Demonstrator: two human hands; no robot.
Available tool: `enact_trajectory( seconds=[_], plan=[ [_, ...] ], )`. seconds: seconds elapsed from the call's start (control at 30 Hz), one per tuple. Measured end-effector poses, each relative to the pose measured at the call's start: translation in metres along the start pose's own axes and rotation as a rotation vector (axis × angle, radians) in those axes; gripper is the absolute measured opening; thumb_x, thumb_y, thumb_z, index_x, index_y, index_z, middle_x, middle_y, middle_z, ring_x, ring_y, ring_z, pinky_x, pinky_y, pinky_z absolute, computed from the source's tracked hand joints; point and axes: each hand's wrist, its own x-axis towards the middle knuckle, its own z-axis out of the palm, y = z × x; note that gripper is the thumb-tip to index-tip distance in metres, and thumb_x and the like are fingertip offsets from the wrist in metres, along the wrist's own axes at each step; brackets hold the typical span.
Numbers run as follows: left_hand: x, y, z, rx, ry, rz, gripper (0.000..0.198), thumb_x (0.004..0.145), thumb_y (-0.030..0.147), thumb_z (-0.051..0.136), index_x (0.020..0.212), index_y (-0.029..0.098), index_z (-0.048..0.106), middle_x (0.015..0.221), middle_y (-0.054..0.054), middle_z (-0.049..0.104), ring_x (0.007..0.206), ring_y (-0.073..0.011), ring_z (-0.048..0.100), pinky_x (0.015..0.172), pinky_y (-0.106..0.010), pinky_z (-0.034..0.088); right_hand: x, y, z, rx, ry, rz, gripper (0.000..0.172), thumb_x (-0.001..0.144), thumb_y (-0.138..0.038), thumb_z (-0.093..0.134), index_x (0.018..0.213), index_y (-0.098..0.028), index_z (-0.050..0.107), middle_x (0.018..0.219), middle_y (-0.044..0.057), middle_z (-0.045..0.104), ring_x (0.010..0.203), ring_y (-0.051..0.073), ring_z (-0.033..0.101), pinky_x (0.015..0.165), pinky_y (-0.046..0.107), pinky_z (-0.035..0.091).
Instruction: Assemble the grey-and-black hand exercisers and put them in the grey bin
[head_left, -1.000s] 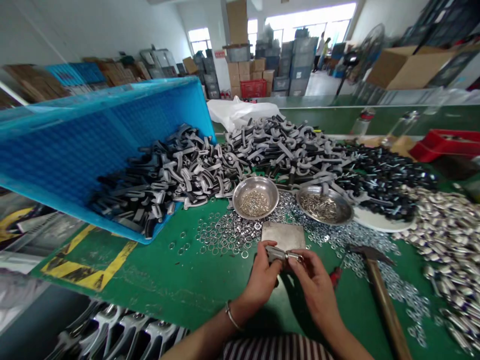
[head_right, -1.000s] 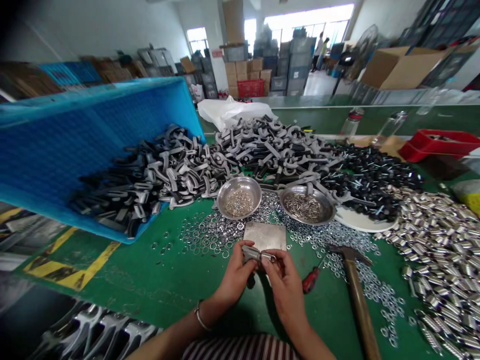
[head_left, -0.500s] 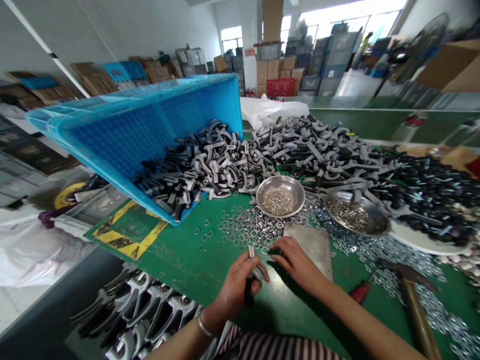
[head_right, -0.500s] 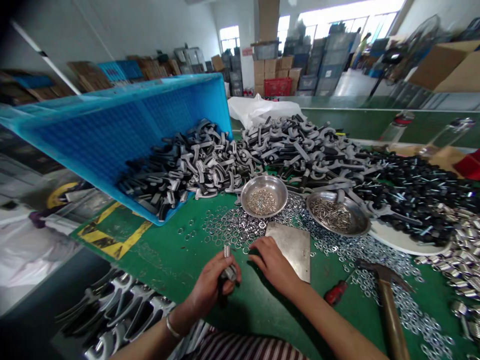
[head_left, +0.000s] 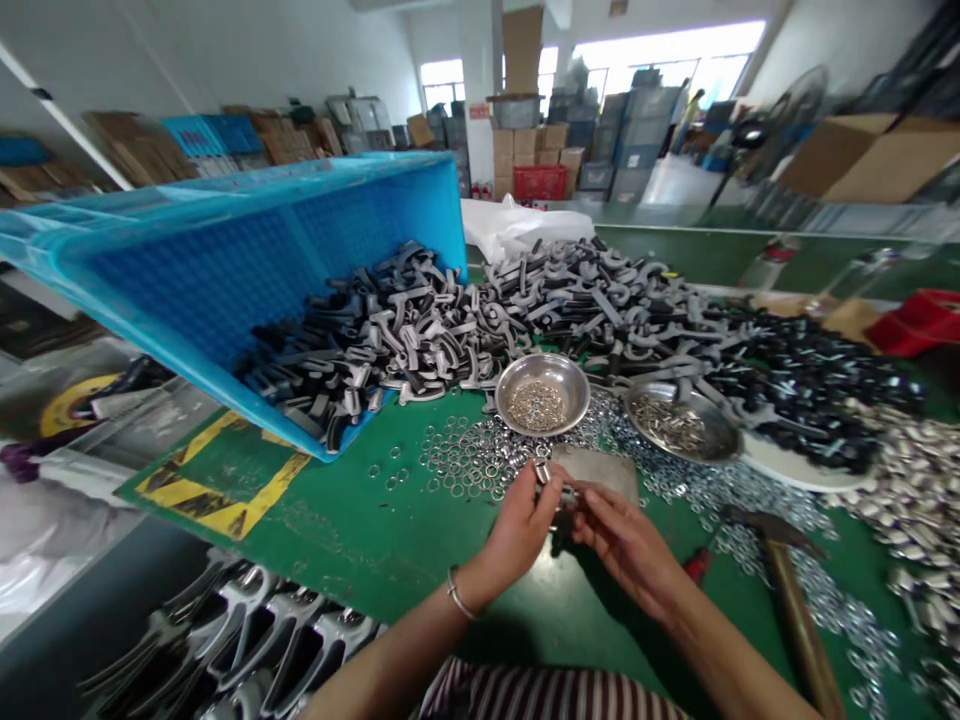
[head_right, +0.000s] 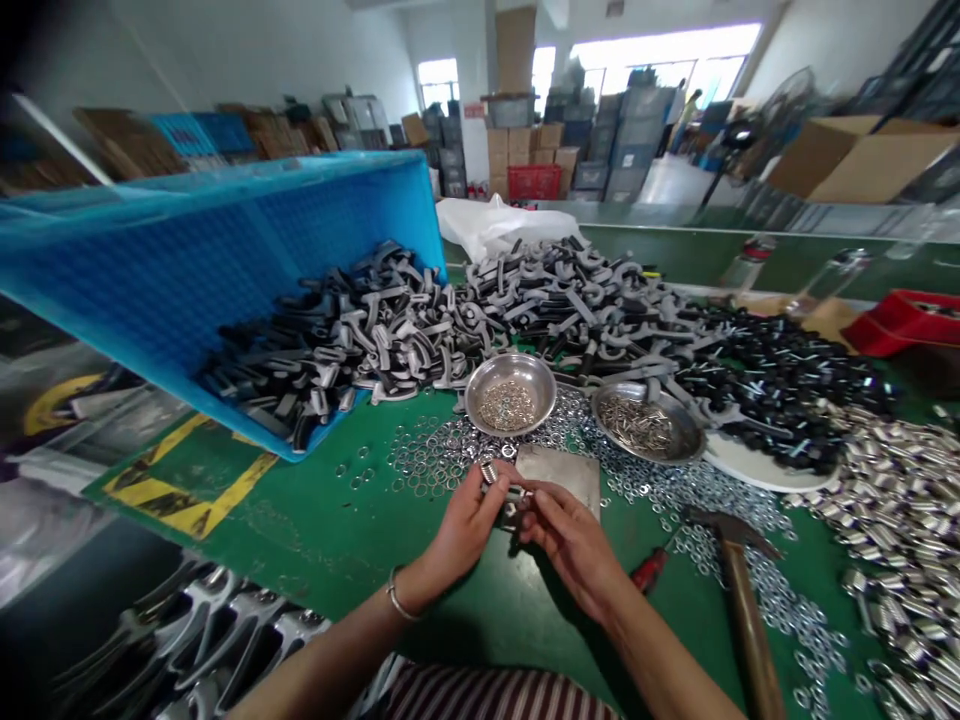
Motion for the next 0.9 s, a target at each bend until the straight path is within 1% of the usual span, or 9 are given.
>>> enact_trajectory(
  seconds=[0.17,0.33,0.4,0.47,0.53,0.63,0.77,0.83,0.9],
  plan=[
    [0.002,0.007,0.028,0.088,-0.083,0.009,0.025,0.101,0.039,0.040,0.105,0.019,0.054,0.111,-0.013,0.061,0.111,-0.0242,0.055,0.101,-0.039,0.040,-0.011,-0.002,-0.011,0.126,-0.021,0.032,0.025,0.085,-0.042,0.073,0.093,-0.018,0.071,0.081,0.001,0.069,0.071,0.013,0.062,0.065,0.024,0.049],
    [-0.002,0.009,0.041,0.133,-0.058,-0.045,0.025,0.101,0.040,0.038,0.104,0.019,0.051,0.108,-0.012,0.060,0.103,-0.0231,0.056,0.097,-0.039,0.041,-0.021,-0.003,-0.024,0.060,-0.035,0.001,0.024,0.084,-0.041,0.075,0.087,-0.019,0.066,0.080,0.000,0.069,0.068,0.012,0.062,0.063,0.023,0.049],
    [-0.003,0.014,0.044,0.117,-0.043,-0.059,0.024,0.101,0.040,0.038,0.102,0.020,0.051,0.106,-0.010,0.060,0.099,-0.0218,0.057,0.094,-0.037,0.042,-0.027,-0.005,-0.028,-0.105,-0.016,-0.089,0.025,0.084,-0.043,0.074,0.086,-0.021,0.063,0.073,-0.001,0.067,0.063,0.014,0.061,0.061,0.027,0.050],
    [-0.005,0.021,0.045,0.080,-0.055,-0.063,0.024,0.101,0.040,0.038,0.101,0.020,0.052,0.103,-0.009,0.061,0.096,-0.0207,0.057,0.092,-0.035,0.043,-0.032,-0.008,-0.031,-0.370,0.073,-0.255,0.023,0.083,-0.043,0.074,0.088,-0.023,0.064,0.073,-0.001,0.068,0.061,0.017,0.063,0.063,0.031,0.052],
    [-0.008,0.027,0.044,0.023,-0.098,-0.056,0.026,0.101,0.040,0.037,0.102,0.020,0.053,0.102,-0.008,0.062,0.096,-0.0201,0.058,0.092,-0.033,0.044,-0.036,-0.011,-0.034,-0.666,0.148,-0.466,0.017,0.084,-0.039,0.073,0.093,-0.026,0.069,0.084,0.003,0.072,0.074,0.022,0.067,0.073,0.037,0.054],
    [-0.012,0.029,0.043,-0.029,-0.118,-0.071,0.028,0.100,0.043,0.040,0.107,0.020,0.055,0.107,-0.008,0.064,0.102,-0.0208,0.059,0.096,-0.033,0.043,-0.039,-0.013,-0.035,-1.023,0.107,-0.667,0.020,0.090,-0.036,0.064,0.107,-0.028,0.072,0.097,0.008,0.075,0.090,0.027,0.069,0.083,0.042,0.053],
    [-0.007,0.013,0.048,-0.056,-0.073,-0.153,0.030,0.096,0.047,0.048,0.105,0.020,0.058,0.105,-0.008,0.066,0.102,-0.0228,0.060,0.096,-0.035,0.044,-0.043,-0.011,-0.045,-1.293,-0.011,-0.620,0.039,0.099,-0.032,0.048,0.137,-0.028,0.057,0.117,0.010,0.073,0.102,0.027,0.069,0.089,0.042,0.053],
    [-0.001,0.006,0.051,-0.101,-0.076,-0.174,0.032,0.095,0.049,0.048,0.101,0.020,0.059,0.101,-0.008,0.067,0.098,-0.0226,0.061,0.093,-0.035,0.046,-0.050,-0.017,-0.068,-1.376,-0.034,-0.537,0.044,0.099,-0.033,0.048,0.143,-0.030,0.051,0.125,0.009,0.070,0.107,0.025,0.067,0.093,0.040,0.052],
    [0.006,0.001,0.053,-0.134,-0.073,-0.180,0.035,0.095,0.051,0.047,0.097,0.019,0.061,0.097,-0.007,0.067,0.091,-0.0216,0.062,0.088,-0.034,0.048,-0.058,-0.033,-0.108,-1.466,0.119,-0.460,0.041,0.097,-0.037,0.052,0.137,-0.030,0.055,0.122,0.007,0.070,0.106,0.024,0.067,0.092,0.038,0.052]
  ],
)
